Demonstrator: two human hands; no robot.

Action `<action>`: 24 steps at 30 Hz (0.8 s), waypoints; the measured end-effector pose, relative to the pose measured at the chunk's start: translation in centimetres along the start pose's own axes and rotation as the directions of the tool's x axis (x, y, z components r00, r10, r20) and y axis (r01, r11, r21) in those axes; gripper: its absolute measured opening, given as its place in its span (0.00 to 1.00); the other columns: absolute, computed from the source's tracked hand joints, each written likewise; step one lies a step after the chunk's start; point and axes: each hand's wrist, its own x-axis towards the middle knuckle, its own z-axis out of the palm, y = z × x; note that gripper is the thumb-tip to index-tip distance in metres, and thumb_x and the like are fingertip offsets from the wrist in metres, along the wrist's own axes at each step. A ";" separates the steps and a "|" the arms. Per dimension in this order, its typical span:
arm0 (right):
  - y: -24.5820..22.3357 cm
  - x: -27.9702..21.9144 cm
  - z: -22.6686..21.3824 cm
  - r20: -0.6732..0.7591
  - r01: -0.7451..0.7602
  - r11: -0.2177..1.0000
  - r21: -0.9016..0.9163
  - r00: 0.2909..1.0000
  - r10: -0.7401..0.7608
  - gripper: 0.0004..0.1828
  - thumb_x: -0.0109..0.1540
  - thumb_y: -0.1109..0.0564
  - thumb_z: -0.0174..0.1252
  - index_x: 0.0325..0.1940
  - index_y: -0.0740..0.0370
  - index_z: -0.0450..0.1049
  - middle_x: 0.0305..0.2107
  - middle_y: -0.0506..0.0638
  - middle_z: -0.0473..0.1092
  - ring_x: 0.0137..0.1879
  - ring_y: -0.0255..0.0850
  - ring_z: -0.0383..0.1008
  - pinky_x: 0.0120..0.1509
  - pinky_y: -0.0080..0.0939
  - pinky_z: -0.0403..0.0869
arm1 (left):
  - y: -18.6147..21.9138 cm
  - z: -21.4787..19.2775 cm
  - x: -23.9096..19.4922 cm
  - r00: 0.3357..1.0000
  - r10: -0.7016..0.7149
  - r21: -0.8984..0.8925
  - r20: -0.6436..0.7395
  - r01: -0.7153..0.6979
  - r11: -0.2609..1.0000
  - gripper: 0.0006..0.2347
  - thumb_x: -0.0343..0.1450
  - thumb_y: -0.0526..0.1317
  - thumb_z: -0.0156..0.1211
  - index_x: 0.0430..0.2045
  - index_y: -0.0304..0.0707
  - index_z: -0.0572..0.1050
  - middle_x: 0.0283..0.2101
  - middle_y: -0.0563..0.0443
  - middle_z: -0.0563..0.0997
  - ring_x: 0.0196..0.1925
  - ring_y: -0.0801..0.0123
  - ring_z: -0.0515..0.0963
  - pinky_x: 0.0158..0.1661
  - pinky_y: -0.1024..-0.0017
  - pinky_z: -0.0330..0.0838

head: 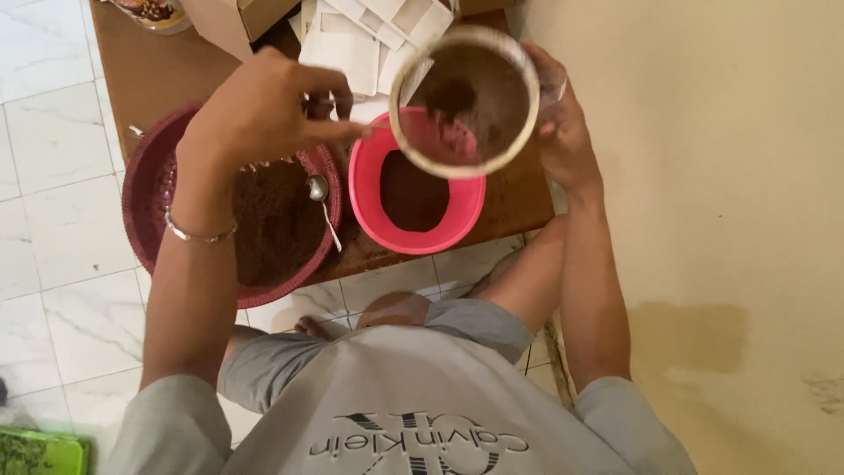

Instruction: The person sits on the floor and uses a metal sieve and a spoon to sift a dark brown powder from a large red bowl into a smaller pink bowl. They repeatedly scoop the powder, press it through the sieve, and return the residue to the red bowl.

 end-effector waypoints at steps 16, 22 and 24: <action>0.0 -0.2 -0.1 -0.012 0.007 0.993 -0.119 1.000 -0.009 0.51 0.67 0.20 0.44 0.79 0.61 0.50 0.74 0.55 0.52 0.82 0.51 0.50 0.88 0.56 0.53 | -0.1 0.2 0.3 0.998 -0.062 -0.027 -0.006 0.062 0.998 0.13 0.70 0.45 0.76 0.32 0.32 0.82 0.20 0.45 0.79 0.15 0.60 0.72 0.24 0.66 0.68; 0.1 0.1 0.0 -0.015 -0.037 0.999 -0.026 0.999 0.037 0.54 0.63 0.19 0.51 0.77 0.60 0.50 0.70 0.56 0.55 0.79 0.53 0.53 0.85 0.58 0.58 | -0.5 0.4 0.2 0.999 -0.035 -0.005 0.013 0.036 0.999 0.13 0.68 0.47 0.76 0.33 0.34 0.84 0.21 0.46 0.81 0.15 0.63 0.73 0.24 0.67 0.68; 0.0 0.0 0.0 -0.068 -0.079 0.985 -0.156 0.995 0.069 0.56 0.60 0.15 0.48 0.77 0.56 0.53 0.61 0.54 0.60 0.68 0.47 0.61 0.74 0.49 0.64 | -0.2 0.0 0.3 0.995 0.004 -0.081 0.097 0.004 0.997 0.11 0.66 0.43 0.75 0.29 0.33 0.83 0.23 0.47 0.83 0.17 0.62 0.74 0.27 0.68 0.69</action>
